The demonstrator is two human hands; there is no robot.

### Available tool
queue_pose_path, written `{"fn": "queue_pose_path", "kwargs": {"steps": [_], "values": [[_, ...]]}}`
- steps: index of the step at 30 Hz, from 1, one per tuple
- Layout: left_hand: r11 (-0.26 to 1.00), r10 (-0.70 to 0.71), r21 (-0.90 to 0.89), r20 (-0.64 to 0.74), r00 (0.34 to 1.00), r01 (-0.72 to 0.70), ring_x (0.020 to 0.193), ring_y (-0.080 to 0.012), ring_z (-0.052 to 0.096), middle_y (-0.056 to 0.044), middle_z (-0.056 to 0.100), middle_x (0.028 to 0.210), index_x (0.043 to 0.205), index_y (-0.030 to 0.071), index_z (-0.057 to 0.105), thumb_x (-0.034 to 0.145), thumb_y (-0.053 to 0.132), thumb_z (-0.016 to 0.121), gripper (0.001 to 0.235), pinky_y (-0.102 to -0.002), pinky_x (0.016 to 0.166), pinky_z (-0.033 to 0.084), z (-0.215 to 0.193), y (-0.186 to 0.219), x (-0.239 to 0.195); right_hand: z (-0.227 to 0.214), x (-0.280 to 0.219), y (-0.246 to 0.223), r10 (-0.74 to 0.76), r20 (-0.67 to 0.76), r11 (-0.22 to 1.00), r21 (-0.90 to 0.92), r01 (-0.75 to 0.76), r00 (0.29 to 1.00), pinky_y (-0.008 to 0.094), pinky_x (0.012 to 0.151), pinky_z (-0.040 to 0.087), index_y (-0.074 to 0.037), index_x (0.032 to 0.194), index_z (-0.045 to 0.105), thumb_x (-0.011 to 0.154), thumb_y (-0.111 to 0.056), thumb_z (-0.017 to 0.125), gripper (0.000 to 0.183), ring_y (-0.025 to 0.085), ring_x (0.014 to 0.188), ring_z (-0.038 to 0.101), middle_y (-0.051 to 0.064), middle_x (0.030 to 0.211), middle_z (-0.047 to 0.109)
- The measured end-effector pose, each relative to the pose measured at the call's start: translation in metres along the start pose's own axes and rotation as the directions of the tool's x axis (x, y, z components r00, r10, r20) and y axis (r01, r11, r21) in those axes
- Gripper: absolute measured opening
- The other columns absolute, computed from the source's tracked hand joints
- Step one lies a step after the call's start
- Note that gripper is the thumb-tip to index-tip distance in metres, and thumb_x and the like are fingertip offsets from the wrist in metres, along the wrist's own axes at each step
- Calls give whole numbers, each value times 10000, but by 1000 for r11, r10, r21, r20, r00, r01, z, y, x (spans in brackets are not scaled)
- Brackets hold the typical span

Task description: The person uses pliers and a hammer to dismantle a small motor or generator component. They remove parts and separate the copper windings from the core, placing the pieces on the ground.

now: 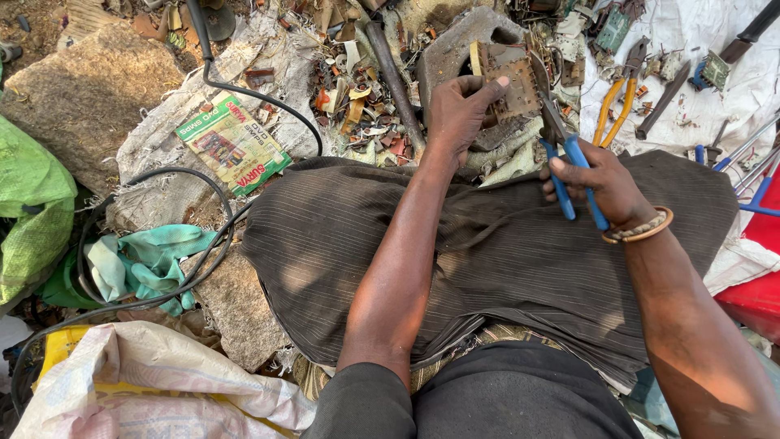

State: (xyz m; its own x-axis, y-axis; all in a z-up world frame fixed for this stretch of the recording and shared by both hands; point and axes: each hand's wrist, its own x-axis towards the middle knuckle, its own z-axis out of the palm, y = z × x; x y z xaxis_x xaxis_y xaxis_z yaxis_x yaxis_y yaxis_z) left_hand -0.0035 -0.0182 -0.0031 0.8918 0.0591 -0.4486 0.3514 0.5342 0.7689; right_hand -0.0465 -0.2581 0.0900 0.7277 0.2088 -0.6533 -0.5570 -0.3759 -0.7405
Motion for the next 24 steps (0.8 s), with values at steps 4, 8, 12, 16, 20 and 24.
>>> {"fn": "queue_pose_path", "kwargs": {"steps": [4, 8, 12, 16, 20, 24], "values": [[999, -15, -46, 28, 999, 16, 689, -136, 706, -87, 736, 801, 929, -13, 737, 817, 213, 820, 266, -279, 586, 634, -1, 2, 1, 9, 5, -2, -47, 194, 936, 352, -25, 980, 424, 861, 590, -42, 1482, 464, 942, -278, 662, 622, 246, 942, 707, 142, 1072, 701], [999, -23, -42, 27, 999, 24, 689, -134, 697, -85, 734, 812, 933, -17, 731, 822, 181, 804, 238, -266, 608, 620, -2, -2, 3, 13, 12, 3, -55, 208, 917, 398, -33, 977, 440, 861, 569, -78, 1593, 384, 979, -311, 638, 705, 261, 953, 689, 143, 1084, 696], [1000, 2, -11, 10, 1000, -2, 689, -130, 698, -104, 740, 812, 935, -32, 748, 843, 184, 797, 240, -265, 628, 607, 1, -5, 3, 11, 19, 17, -127, 217, 893, 450, 16, 968, 413, 837, 562, -55, 1561, 412, 1011, -292, 631, 637, 252, 924, 676, 152, 1066, 687], [997, -16, -77, 25, 1000, 17, 663, -147, 688, -119, 737, 799, 936, -33, 735, 822, 159, 785, 229, -283, 609, 593, -3, -1, 6, 26, 31, 33, -207, 206, 826, 560, 58, 956, 384, 740, 520, -33, 1394, 424, 1103, -236, 649, 420, 220, 847, 624, 138, 1003, 663], [999, -9, 52, -10, 1000, 10, 641, -160, 620, -112, 730, 806, 966, -12, 752, 821, 161, 775, 227, -325, 602, 525, -2, -9, 5, 39, 27, 40, -175, 90, 836, 540, 99, 981, 423, 792, 516, 32, 1316, 430, 1131, -280, 655, 427, 241, 889, 612, 118, 1062, 642], [996, 87, 0, 20, 996, -87, 735, -151, 676, -105, 736, 873, 978, -18, 740, 825, 151, 804, 237, -323, 723, 591, -9, -6, 8, 47, 7, 34, -166, 111, 902, 419, 106, 980, 418, 886, 533, -75, 1593, 378, 967, -312, 635, 717, 226, 984, 645, 116, 1084, 656]]}}
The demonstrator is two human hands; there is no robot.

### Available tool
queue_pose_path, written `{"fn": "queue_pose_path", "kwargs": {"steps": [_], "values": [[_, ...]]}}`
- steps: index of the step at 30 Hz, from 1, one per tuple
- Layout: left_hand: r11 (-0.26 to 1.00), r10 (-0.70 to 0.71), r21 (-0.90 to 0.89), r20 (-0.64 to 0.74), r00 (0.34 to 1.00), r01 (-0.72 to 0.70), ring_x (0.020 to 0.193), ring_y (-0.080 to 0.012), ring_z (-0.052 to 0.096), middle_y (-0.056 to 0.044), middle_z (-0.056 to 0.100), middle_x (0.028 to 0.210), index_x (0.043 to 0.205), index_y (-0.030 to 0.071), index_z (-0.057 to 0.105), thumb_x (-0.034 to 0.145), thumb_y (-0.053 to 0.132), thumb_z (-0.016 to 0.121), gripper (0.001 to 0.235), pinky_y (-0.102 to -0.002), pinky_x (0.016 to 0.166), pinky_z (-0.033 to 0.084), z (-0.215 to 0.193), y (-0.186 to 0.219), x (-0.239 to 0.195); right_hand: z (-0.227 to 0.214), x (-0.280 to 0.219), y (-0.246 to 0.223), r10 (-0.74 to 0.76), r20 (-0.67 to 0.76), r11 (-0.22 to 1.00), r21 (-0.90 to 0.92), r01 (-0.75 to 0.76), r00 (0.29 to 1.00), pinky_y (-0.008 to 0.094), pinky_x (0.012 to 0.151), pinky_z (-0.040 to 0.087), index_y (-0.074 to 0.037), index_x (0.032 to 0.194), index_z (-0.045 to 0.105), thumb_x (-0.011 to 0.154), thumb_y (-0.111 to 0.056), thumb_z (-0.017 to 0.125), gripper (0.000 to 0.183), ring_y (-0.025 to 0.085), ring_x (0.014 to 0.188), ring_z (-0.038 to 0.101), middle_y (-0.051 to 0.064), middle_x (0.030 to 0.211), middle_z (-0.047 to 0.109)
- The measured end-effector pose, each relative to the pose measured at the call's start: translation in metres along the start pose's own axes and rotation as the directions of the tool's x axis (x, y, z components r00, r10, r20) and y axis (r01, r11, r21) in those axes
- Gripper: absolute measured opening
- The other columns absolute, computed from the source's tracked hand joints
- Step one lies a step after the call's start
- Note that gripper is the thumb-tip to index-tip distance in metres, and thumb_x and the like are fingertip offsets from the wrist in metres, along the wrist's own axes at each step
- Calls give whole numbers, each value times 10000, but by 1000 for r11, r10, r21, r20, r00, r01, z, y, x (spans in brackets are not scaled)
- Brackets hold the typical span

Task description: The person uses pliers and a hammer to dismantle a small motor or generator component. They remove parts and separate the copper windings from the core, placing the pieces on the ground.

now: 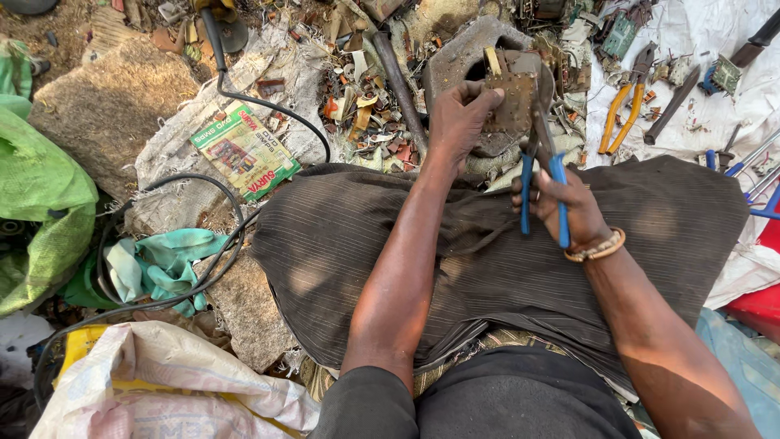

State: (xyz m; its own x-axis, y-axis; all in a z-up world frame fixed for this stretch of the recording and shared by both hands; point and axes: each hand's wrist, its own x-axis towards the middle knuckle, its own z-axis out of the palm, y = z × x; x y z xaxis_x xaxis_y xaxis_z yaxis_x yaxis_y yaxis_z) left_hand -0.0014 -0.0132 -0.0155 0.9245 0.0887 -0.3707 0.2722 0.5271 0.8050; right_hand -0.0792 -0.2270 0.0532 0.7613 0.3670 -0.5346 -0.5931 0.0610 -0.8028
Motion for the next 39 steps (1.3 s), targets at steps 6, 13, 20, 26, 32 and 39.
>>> {"fn": "queue_pose_path", "kwargs": {"steps": [6, 13, 20, 26, 32, 39], "values": [[991, 101, 120, -320, 942, -65, 712, -155, 654, -82, 725, 899, 1072, 31, 715, 870, 210, 756, 273, -297, 589, 549, -17, 35, -8, -3, -42, 8, -47, 48, 979, 201, 37, 998, 435, 954, 513, -86, 1630, 335, 965, -285, 638, 757, 249, 1054, 623, 140, 1160, 642], [828, 501, 248, 72, 862, -503, 1115, -225, 723, -111, 741, 1204, 1275, 46, 710, 975, 339, 775, 425, -356, 980, 631, 54, 67, -23, -7, -31, 25, -57, -53, 910, 407, 74, 997, 461, 913, 519, -122, 1575, 389, 997, -314, 596, 643, 242, 1005, 629, 123, 1100, 644], [615, 347, 766, -48, 937, -189, 1195, -269, 665, -83, 677, 1352, 1346, 108, 632, 906, 305, 697, 487, -468, 1050, 524, 79, 73, -6, -14, -19, 33, 6, -145, 871, 487, 66, 989, 513, 953, 519, -71, 1223, 589, 997, -320, 621, 338, 294, 1040, 637, 127, 1066, 671], [20, 250, 934, 341, 906, -357, 1383, -416, 381, -177, 532, 1437, 1391, 57, 525, 746, 443, 875, 829, -568, 1161, 259, 69, 58, 20, -14, -9, 34, 175, -145, 738, 674, -32, 974, 566, 953, 537, -95, 1128, 560, 937, -394, 642, 363, 354, 1037, 647, 193, 1073, 654], [136, 0, 961, 243, 970, -240, 1365, -353, 443, -119, 557, 1430, 1391, 145, 554, 672, 405, 893, 837, -533, 1191, 337, 52, 69, 28, -13, -4, 17, 203, -162, 700, 713, -27, 966, 579, 958, 540, -122, 1137, 484, 914, -372, 684, 390, 368, 1042, 631, 219, 1115, 590], [211, 86, 976, 30, 996, -47, 1340, -367, 524, -191, 558, 1393, 1388, 51, 483, 722, 452, 906, 885, -494, 1135, 433, 38, 51, 2, -19, 3, 32, 187, -200, 702, 712, 12, 962, 585, 972, 551, -73, 1120, 488, 901, -343, 684, 399, 429, 1168, 634, 225, 1180, 593]]}}
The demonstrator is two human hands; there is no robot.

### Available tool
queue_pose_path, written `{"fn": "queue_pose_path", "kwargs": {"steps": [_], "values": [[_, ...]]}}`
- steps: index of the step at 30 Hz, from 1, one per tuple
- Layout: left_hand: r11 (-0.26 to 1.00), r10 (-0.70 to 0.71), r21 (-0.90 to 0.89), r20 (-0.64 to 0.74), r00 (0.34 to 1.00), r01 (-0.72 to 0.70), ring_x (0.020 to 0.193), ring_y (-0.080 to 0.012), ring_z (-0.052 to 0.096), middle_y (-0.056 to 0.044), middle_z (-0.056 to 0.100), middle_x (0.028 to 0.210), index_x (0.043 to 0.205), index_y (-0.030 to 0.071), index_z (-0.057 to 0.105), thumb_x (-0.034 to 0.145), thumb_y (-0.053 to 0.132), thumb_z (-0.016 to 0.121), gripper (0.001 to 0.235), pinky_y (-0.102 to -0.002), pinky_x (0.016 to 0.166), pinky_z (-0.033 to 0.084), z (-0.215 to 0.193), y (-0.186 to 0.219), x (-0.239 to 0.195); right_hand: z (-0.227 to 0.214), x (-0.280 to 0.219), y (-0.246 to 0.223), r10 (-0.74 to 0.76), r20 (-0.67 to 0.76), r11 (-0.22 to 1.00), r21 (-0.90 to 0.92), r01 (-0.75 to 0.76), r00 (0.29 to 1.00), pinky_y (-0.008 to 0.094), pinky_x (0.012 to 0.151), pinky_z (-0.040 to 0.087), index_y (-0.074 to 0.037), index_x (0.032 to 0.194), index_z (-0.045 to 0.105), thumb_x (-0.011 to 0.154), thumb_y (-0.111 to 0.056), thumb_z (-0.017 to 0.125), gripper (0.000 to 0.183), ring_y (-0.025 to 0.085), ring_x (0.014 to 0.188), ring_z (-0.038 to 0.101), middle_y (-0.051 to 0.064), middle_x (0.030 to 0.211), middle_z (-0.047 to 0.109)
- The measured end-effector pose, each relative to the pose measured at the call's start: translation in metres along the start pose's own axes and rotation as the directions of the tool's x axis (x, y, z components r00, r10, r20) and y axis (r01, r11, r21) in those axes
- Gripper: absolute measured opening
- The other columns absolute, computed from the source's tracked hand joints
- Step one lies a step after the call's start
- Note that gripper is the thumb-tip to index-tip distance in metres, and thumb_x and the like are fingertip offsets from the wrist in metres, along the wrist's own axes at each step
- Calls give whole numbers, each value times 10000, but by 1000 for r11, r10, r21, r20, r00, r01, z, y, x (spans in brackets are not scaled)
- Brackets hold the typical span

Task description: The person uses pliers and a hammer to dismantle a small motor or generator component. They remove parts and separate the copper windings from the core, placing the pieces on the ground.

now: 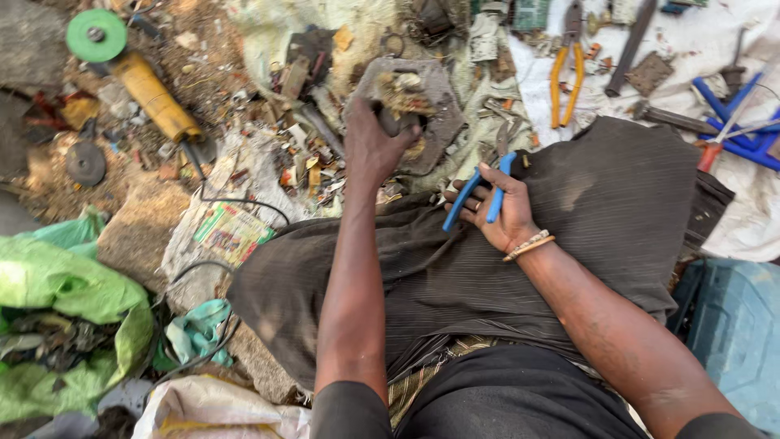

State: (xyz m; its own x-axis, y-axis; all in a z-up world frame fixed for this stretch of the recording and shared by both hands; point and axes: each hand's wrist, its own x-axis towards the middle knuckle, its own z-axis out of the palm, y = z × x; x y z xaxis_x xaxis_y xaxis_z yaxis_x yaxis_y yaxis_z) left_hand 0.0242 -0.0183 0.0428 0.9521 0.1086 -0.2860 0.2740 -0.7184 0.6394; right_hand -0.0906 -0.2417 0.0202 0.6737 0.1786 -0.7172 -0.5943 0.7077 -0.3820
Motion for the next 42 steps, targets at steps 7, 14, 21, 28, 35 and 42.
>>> {"fn": "queue_pose_path", "kwargs": {"steps": [7, 14, 21, 28, 35, 42], "values": [[876, 483, 127, -225, 846, -465, 1307, -484, 463, -310, 425, 1466, 1535, -25, 265, 566, 364, 1017, 1287, -593, 1037, 416, -12, -13, -13, 12, 21, -36, -259, 30, 964, -49, 260, 965, 581, 1060, 512, -136, 1415, 303, 829, -195, 757, 743, 375, 1238, 599, 186, 1386, 504], [970, 235, -68, 24, 972, -233, 1378, -404, 501, -213, 501, 1487, 1569, 211, 392, 672, 210, 948, 1056, -478, 1129, 450, -26, -3, -29, 21, 20, -78, -637, -103, 718, -438, 540, 764, 386, 1074, 521, -31, 1563, 337, 887, -37, 792, 815, 234, 1297, 573, 182, 1504, 476], [950, 307, -62, 24, 951, -305, 1441, -444, 396, -286, 375, 1573, 1584, 134, 318, 684, 247, 965, 1114, -511, 1154, 405, -23, -22, -40, -65, -24, -230, -893, 264, 107, -664, 740, 366, 280, 951, 576, -11, 1243, 709, 1040, -46, 750, 211, 158, 1058, 689, 65, 1158, 742], [955, 293, -56, 41, 955, -291, 1438, -417, 414, -248, 352, 1602, 1610, 112, 218, 732, 104, 902, 1113, -491, 1145, 404, -18, -29, -56, -186, -42, -247, -865, 185, -284, -947, -152, 466, 426, 944, 533, 8, 1279, 673, 988, -181, 793, 367, 317, 1087, 688, 209, 1200, 709], [888, 427, -127, -128, 895, -442, 1425, -364, 503, -196, 526, 1513, 1596, 92, 336, 659, -43, 848, 1077, -422, 1196, 420, -4, -47, -51, -145, 1, -170, -771, 345, -382, -923, 44, 535, 432, 939, 541, 15, 1256, 667, 1027, -232, 746, 346, 320, 1073, 688, 210, 1176, 705], [980, 185, -54, -79, 980, -189, 1307, -458, 499, -260, 508, 1474, 1621, 140, 206, 637, 10, 845, 1181, -488, 1084, 430, -4, -57, -64, -130, -12, -114, -686, 373, -337, -924, 181, 624, 438, 933, 549, 22, 1232, 662, 1066, -283, 698, 349, 324, 1060, 688, 211, 1153, 700]]}}
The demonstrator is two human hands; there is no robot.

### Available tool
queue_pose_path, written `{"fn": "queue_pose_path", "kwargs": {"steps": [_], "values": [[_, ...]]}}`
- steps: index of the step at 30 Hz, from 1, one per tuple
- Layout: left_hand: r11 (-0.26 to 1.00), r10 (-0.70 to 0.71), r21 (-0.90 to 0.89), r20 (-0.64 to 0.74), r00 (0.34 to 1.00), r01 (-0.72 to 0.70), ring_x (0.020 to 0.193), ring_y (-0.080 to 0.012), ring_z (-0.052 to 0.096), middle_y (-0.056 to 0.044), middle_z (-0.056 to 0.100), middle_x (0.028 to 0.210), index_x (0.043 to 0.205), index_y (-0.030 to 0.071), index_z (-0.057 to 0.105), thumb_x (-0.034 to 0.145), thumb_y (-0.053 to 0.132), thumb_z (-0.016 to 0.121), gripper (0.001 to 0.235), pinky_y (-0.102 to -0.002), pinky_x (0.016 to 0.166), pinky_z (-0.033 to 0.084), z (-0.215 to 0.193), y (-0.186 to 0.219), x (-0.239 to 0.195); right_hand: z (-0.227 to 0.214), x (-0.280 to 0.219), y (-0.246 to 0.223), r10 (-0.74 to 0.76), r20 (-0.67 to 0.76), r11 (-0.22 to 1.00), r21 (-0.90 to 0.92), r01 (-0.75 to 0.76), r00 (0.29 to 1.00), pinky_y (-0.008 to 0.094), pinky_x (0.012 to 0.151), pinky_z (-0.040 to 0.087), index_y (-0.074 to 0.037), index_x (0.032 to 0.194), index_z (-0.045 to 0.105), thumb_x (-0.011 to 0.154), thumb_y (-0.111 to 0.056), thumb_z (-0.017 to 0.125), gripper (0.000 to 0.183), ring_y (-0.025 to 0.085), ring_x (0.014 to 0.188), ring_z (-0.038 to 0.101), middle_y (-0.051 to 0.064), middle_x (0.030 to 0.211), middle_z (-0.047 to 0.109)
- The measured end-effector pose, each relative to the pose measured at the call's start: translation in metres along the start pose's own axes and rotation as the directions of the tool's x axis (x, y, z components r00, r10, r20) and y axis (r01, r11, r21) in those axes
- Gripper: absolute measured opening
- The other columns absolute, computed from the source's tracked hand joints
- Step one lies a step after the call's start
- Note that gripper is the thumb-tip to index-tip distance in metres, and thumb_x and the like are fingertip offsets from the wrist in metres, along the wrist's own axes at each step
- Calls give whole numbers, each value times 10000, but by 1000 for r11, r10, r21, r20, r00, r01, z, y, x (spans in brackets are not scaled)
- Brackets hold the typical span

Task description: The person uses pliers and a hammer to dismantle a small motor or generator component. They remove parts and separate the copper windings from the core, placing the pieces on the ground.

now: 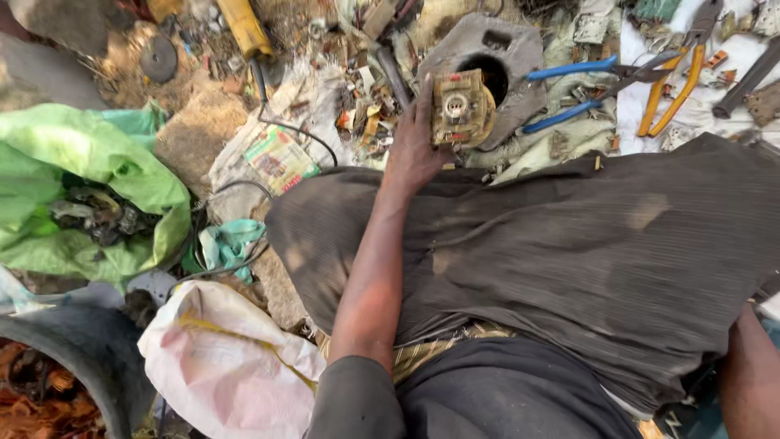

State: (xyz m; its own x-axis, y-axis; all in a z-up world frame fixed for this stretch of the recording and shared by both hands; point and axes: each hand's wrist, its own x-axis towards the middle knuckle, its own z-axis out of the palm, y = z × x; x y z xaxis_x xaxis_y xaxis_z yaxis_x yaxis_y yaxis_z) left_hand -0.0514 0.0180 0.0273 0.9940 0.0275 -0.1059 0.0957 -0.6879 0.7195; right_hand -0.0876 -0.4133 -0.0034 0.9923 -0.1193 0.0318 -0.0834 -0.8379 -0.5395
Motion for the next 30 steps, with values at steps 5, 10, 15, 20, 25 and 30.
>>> {"fn": "queue_pose_path", "kwargs": {"steps": [5, 10, 15, 20, 25, 30], "values": [[997, -2, -79, -46, 999, -2, 1210, -423, 629, -281, 648, 1332, 1515, 95, 456, 757, 56, 733, 808, -483, 1011, 504, -40, -30, 19, -50, -32, 24, 107, -72, 994, 41, -104, 992, 442, 929, 554, 28, 1216, 658, 1093, -319, 664, 367, 326, 1050, 688, 212, 1136, 697], [816, -570, 180, 93, 816, 550, 844, -267, 716, -173, 761, 940, 1101, -14, 668, 1000, 490, 600, 519, -401, 776, 531, 19, -78, 46, -91, -77, 23, 222, -83, 966, 157, -207, 972, 447, 924, 559, 33, 1199, 654, 1121, -355, 630, 396, 328, 1040, 687, 212, 1119, 693], [858, -485, 155, -71, 872, 490, 775, -272, 654, -141, 682, 874, 980, 53, 644, 898, 341, 715, 308, -462, 742, 557, 63, -116, 77, -87, -52, -16, 220, -148, 877, 464, -129, 964, 451, 920, 565, 38, 1182, 651, 1148, -391, 596, 434, 330, 1030, 687, 213, 1102, 690], [798, -581, -232, -48, 813, 556, 772, -230, 677, -120, 700, 873, 1032, 57, 586, 834, 271, 767, 343, -432, 762, 555, 45, -96, 61, -105, -59, -61, 150, -93, 686, 727, -36, 984, 455, 916, 570, 43, 1165, 647, 1176, -427, 562, 478, 333, 1020, 687, 214, 1085, 687], [771, -506, -467, -39, 862, 432, 777, -193, 733, -110, 733, 949, 1184, 42, 615, 891, 238, 712, 365, -398, 791, 592, -11, -34, 22, -85, -48, -114, -8, 125, 409, 906, -111, 992, 460, 912, 576, 49, 1148, 643, 1204, -463, 528, 527, 335, 1010, 686, 215, 1068, 683], [994, -81, -61, 110, 991, 88, 880, -216, 699, -162, 732, 1015, 1262, 158, 706, 969, 208, 680, 298, -413, 848, 579, -37, 33, -20, -29, -50, -151, 12, 575, 243, 792, -560, 818, 474, 839, 586, 25, 1149, 646, 1127, -529, 467, 582, 336, 973, 708, 216, 1067, 706]]}}
